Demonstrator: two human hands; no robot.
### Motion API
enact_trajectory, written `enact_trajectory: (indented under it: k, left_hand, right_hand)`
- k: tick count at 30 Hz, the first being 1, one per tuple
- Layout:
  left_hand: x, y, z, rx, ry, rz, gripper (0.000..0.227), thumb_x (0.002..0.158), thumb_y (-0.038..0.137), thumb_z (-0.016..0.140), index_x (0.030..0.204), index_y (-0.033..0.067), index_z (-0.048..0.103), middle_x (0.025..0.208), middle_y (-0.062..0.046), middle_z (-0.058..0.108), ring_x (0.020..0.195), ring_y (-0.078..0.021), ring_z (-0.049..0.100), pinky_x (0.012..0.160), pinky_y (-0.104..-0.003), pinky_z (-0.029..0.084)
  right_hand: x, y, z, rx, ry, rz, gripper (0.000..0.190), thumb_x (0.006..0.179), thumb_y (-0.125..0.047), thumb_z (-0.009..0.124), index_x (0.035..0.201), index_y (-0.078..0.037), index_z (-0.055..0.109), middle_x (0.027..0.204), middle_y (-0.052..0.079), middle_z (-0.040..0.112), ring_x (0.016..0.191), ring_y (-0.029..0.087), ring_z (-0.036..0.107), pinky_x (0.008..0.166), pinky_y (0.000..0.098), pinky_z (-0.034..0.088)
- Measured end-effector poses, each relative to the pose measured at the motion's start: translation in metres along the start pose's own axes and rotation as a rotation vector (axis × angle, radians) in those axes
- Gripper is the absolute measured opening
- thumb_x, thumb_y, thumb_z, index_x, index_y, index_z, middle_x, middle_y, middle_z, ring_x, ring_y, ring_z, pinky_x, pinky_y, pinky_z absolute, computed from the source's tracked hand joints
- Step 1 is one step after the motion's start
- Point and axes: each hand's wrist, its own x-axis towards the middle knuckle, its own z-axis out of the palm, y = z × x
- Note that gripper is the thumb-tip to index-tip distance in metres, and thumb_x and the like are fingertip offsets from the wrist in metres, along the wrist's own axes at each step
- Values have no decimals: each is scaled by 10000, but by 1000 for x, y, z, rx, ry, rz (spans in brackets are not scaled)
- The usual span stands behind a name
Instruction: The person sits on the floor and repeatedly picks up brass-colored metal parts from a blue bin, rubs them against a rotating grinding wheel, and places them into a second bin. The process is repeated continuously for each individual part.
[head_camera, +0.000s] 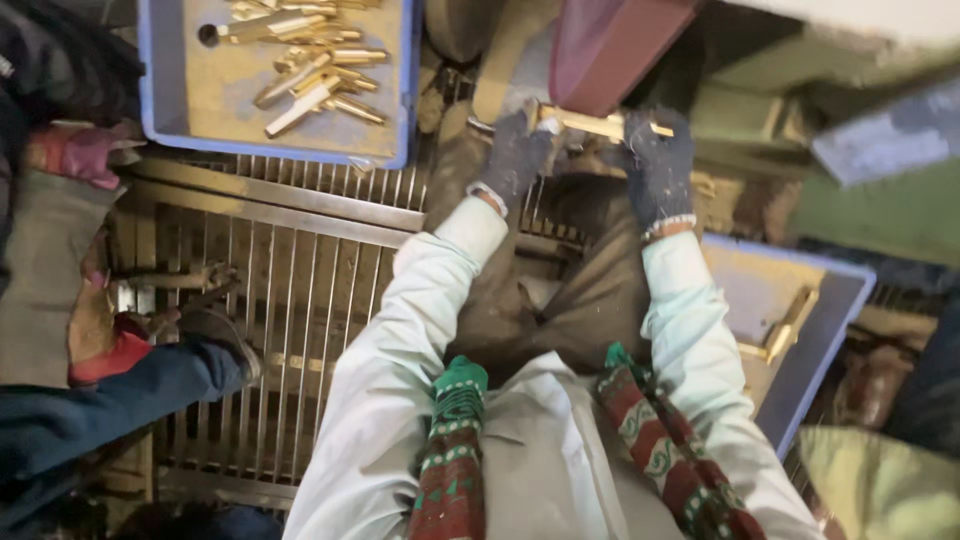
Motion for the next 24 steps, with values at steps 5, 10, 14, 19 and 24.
enact_trajectory:
  k: [5,10,14,19,24]
  left_hand:
    - [-80,99,-32,489,-187,265,322,1021,226,674,1334,148,674,1058,25,706,838,-76,648,735,-229,539]
    - [-90,142,-42,557,-159,344,399,1037,315,693,1376,113,630,1238,-44,731,1057,-131,708,869,-258,585]
    - [-43,131,-47,235,-270,525,421,1104,287,700,1409,23,579,1290,-125,682,1149,-213,674,958,-330,584]
    - [15,96,-50,522,-72,268,360,1042,341,670,1239,40,667,947,-40,727,764,-124,715,609,-260,569]
    - [34,58,-45,283,2,90,404,1019,371,722,1158,-5,674,778,-41,594,638,-107,573,536,-262,455]
  right_hand:
    - [-69,-18,-9,-546,-266,-389,431,960,-163,819,1298,-28,588,1134,132,680,966,231,727,858,345,645]
    - [-81,-2,18,-872,-249,-345,538,861,-249,835,1303,-30,621,1091,89,714,897,168,709,763,309,615]
    - [-50,8,36,-885,-317,-391,556,907,-306,832,1329,-9,625,1112,111,679,893,174,697,760,334,589]
    - [-34,22,45,-578,-238,-50,481,933,-338,780,1263,-5,669,954,68,699,737,120,635,628,286,536]
    - [-30,36,53,-518,-136,220,362,893,-322,746,1088,-18,733,710,-17,607,529,68,500,449,249,391]
